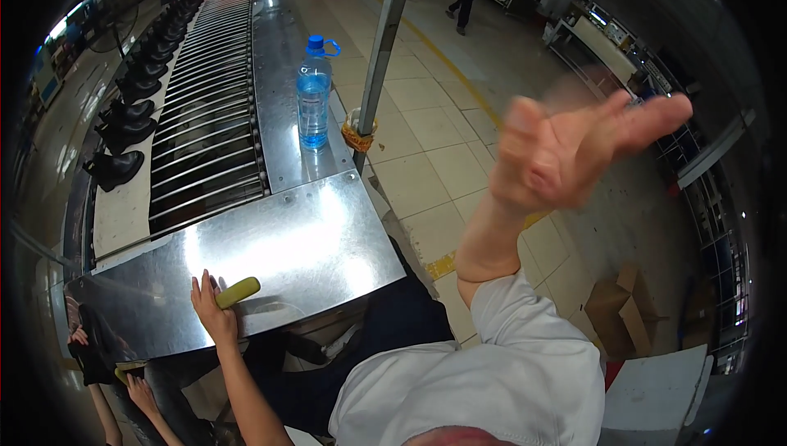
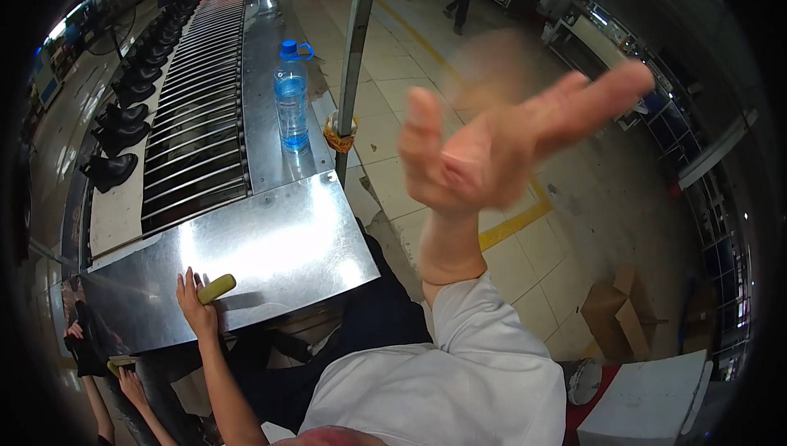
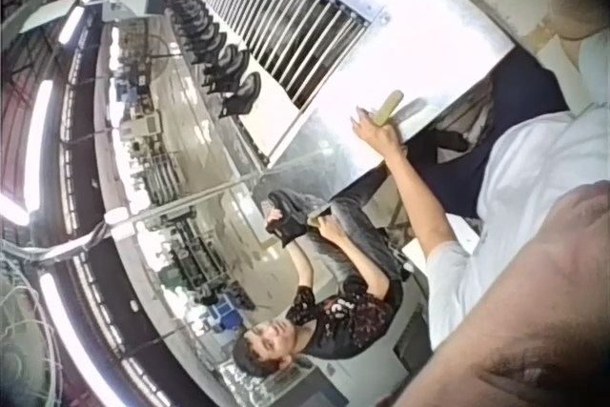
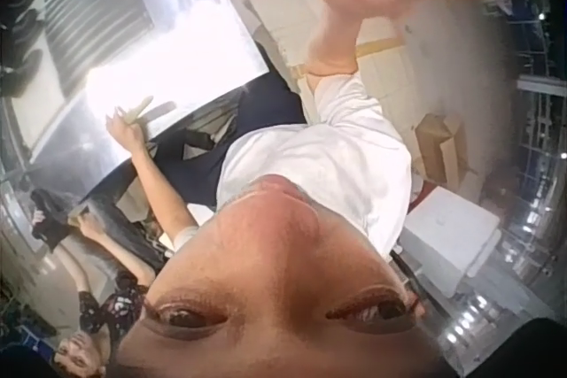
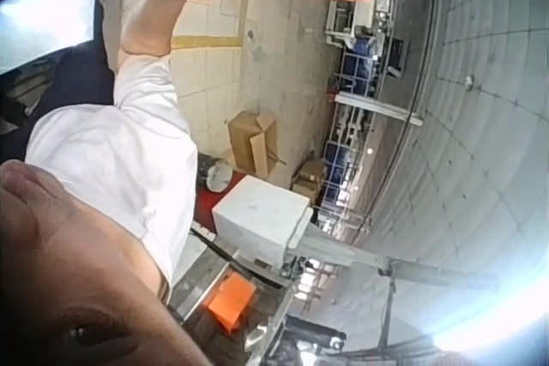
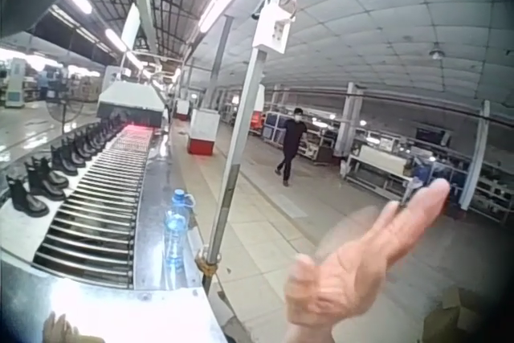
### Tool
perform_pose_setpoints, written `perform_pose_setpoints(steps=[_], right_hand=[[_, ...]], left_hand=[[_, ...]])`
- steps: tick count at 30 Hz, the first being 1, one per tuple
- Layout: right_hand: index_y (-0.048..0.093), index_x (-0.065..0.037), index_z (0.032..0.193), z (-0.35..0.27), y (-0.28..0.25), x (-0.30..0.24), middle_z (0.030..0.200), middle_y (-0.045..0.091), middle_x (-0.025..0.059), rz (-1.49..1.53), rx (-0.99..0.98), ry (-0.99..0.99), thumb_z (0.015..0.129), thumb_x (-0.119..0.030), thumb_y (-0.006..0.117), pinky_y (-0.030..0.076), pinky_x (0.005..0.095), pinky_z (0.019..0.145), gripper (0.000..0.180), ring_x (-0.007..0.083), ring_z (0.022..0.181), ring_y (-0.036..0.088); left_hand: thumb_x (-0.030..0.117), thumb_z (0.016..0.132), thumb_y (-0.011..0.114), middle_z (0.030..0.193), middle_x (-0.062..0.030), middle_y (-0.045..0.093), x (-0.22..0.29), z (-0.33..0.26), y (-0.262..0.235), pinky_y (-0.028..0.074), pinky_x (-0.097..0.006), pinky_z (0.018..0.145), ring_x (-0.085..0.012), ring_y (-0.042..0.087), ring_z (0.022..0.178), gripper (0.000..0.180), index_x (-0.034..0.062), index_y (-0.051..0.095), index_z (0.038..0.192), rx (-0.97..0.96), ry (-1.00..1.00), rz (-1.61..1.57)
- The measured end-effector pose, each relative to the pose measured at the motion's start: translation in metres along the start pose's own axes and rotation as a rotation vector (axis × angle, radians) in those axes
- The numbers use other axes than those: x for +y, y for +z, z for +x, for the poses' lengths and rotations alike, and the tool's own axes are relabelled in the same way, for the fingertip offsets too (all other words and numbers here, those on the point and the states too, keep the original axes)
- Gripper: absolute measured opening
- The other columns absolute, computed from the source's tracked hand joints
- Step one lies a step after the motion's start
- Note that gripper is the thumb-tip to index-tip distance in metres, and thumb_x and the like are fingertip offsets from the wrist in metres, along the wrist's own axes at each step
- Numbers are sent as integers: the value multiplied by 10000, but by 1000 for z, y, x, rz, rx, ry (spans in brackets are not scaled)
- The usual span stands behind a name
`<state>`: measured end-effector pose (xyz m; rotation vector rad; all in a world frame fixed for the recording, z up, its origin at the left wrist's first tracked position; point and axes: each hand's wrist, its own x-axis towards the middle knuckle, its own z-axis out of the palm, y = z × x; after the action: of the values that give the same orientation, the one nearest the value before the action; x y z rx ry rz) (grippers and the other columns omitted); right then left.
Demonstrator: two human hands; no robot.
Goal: Clean and inspect boots at a shoe manufacturing station.
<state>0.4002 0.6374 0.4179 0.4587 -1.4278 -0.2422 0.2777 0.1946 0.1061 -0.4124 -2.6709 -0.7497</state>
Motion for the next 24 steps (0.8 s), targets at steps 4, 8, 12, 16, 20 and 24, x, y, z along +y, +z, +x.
perform_pose_setpoints(steps=[4,8,12,16,20,24], right_hand=[[-460,-244,1340,19,-5,-22,1580,-246,53,174,-85,339,502,-640,851,59,614,1146,1606,330,1472,-98],[-404,-254,1391,21,6,-12,1591,-201,59,290,16,243,467,-690,836,91,655,1127,1607,361,1469,-65],[-416,-224,1383,12,11,-10,1581,-209,118,242,25,223,480,-724,807,120,615,1146,1600,374,1468,-48],[-255,-222,1481,-14,27,-30,1590,-90,172,376,42,355,527,-470,918,452,532,1023,1533,427,1429,188],[628,-62,843,-98,61,-114,796,614,24,797,-396,946,749,-118,825,495,235,553,225,104,684,593],[458,-40,552,-209,76,-223,483,405,40,1138,-809,1272,821,-197,746,326,314,440,424,120,458,411]], left_hand=[[33,941,455,1324,-168,550,3,1,0,260,-511,1115,-385,383,1341,430,46,485,1369,-7,24,9],[26,938,454,1311,-182,557,-1,2,-1,297,-487,1097,-395,401,1322,426,39,490,1363,23,61,12],[28,939,460,1313,-182,556,-6,3,3,337,-469,1073,-392,429,1299,418,43,504,1355,-2,48,-16],[24,937,460,1301,-183,564,-5,0,0,345,-467,1066,-392,444,1284,414,41,510,1348,-10,34,-37],[7,931,454,1287,-186,572,-2,-1,-2,344,-462,1067,-395,451,1277,411,46,522,1335,-27,49,-7],[-6,931,450,1282,-183,578,-3,2,1,353,-459,1060,-399,455,1276,394,37,534,1314,-14,61,-2]])
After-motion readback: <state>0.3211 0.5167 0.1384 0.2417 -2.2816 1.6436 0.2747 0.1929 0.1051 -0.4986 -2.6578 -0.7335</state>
